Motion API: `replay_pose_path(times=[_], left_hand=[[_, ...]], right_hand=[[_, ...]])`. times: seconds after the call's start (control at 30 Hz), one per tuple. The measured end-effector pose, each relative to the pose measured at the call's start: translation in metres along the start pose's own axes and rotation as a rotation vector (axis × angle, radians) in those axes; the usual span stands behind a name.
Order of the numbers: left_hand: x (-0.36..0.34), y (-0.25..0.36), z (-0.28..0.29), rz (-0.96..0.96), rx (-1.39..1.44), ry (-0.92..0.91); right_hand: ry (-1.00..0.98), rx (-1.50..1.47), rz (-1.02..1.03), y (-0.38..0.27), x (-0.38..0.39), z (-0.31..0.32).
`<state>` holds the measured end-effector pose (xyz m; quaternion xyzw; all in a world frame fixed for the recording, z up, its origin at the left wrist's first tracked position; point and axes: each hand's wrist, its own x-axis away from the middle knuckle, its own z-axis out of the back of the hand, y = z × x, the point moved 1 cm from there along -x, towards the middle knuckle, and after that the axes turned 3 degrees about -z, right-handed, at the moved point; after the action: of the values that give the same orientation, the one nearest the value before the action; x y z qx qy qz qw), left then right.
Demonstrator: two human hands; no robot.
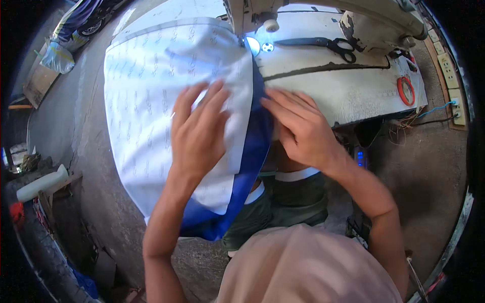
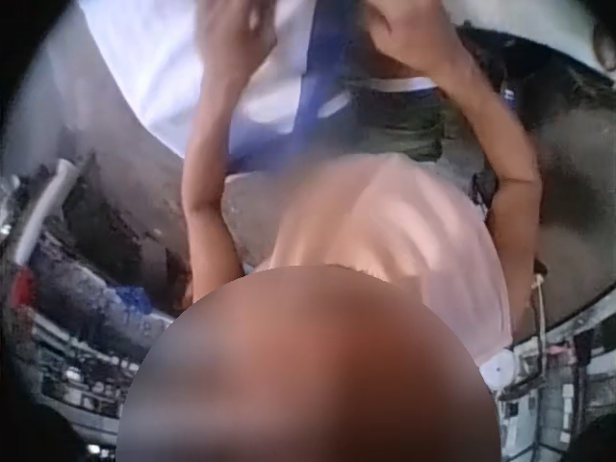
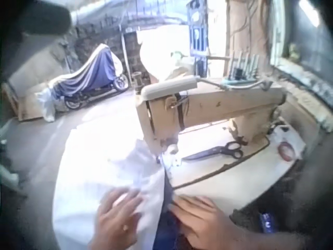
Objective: Use an industrial sewing machine to stitch together pieces of upholstery fabric.
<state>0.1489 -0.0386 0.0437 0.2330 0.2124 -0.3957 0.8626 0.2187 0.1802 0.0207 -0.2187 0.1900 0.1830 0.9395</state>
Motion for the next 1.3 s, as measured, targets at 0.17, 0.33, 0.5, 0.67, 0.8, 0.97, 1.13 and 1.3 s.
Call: replay_pose_path(times=[0.17, 0.33, 0.5, 0.67, 0.8, 0.97, 1.13, 1.3], left_hand=[[0.155, 0.01, 0.079, 0.36, -0.024, -0.152], [0.246, 0.053, 0.086, 0.505, -0.068, -0.269], [0.247, 0.031, 0.087, 0.337, -0.308, -0.338], [0.239, 0.012, 0.121, 0.622, -0.025, -0.537], [0.232, 0.04, 0.185, 0.841, 0.354, -0.339], [0.193, 0.167, 0.22, 0.719, 0.33, -0.237], [0.2, 0.26, 0.19, 0.353, 0.24, -0.57], [0.23, 0.266, 0.199, 0.288, 0.209, -0.494]], right_hand=[[0.148, -0.844, -0.87, -0.074, 0.093, 0.007], [-0.44, -1.205, -1.245, -0.146, 0.13, -0.047], [-0.681, -1.159, -1.118, -0.188, 0.135, -0.095], [-0.573, -1.099, -0.973, -0.198, 0.132, -0.103], [-0.338, -2.491, -1.04, -0.212, 0.152, -0.091], [-0.195, -1.822, -0.909, -0.246, 0.169, -0.013], [0.113, -1.576, -1.022, -0.264, 0.223, 0.001], [-0.6, -1.475, -1.031, -0.24, 0.266, 0.065]])
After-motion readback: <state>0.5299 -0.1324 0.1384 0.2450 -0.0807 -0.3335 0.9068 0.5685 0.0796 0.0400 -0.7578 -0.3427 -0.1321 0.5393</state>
